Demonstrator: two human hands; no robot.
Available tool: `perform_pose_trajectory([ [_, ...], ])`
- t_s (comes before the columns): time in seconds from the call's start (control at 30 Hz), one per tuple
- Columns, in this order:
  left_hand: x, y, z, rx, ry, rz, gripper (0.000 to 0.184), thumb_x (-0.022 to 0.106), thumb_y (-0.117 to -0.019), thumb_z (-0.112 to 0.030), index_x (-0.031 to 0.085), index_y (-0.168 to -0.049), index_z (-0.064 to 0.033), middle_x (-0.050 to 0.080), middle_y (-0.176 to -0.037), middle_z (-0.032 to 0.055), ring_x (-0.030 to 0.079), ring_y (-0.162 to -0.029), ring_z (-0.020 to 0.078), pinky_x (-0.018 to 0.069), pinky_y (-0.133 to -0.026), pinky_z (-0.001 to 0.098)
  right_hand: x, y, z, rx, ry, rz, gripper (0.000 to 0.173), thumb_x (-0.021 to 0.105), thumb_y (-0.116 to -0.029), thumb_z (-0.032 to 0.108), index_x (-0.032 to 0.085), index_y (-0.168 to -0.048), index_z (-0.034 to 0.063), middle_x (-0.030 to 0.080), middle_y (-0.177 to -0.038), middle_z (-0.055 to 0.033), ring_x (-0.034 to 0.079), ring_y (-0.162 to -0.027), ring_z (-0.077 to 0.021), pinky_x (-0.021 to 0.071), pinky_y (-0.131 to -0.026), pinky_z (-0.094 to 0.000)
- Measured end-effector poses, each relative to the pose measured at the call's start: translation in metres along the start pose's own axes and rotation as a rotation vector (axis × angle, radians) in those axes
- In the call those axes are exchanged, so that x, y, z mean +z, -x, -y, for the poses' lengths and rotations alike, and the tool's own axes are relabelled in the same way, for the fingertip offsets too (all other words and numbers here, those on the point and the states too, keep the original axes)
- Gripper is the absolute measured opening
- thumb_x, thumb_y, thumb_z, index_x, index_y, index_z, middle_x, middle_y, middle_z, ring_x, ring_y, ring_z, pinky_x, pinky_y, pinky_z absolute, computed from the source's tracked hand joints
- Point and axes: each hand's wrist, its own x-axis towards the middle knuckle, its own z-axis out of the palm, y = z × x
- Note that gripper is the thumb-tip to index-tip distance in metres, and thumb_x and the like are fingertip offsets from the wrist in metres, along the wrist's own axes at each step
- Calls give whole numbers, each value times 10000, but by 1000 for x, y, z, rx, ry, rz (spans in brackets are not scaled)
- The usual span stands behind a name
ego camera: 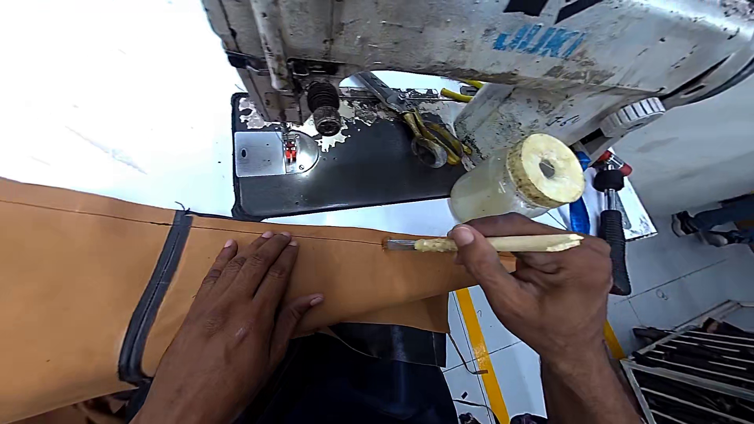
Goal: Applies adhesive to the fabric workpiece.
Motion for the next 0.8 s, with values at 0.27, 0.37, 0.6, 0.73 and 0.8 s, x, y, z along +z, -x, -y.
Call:
perform_pose_trajectory([
  [0.27,-19,7,26,-93,-86,-13,702,345,-1049,-581,622,-1392,-35,574,-1475,151,519,-1401,328,304,-1199,621,35,-17,16,-38,-29,7,175,659,-990,244,766,-935,117,693,-777,93,579,-628,67,459,-521,-115],
  [0.37,-27,11,40,-110,-97,-13,677,330,-1061,-553,620,-1399,-43,578,-1469,152,511,-1408,335,277,-1201,651,49,-25,24,-72,-54,18,175,663,-988,238,762,-937,103,699,-780,84,592,-629,63,476,-526,-114],
  [0.6,-36,26,58,-150,-39,-54,573,367,-1079,-457,600,-1429,-67,551,-1512,92,477,-1446,248,278,-1236,574,78,-39,39,-128,-116,53,166,666,-987,230,757,-952,96,711,-811,79,613,-666,62,497,-562,-111],
  [0.73,-41,29,67,-220,-56,-72,571,369,-1081,-454,589,-1434,-64,557,-1504,102,479,-1444,257,293,-1225,588,92,-45,45,-144,-134,51,177,667,-988,242,759,-954,95,715,-819,77,619,-672,55,501,-559,-118],
  [0.8,-43,29,68,-238,-45,-76,563,375,-1080,-452,594,-1432,-71,563,-1498,97,491,-1434,249,301,-1228,573,99,-47,48,-150,-140,48,168,671,-984,239,759,-956,98,716,-823,77,619,-679,58,502,-572,-118],
])
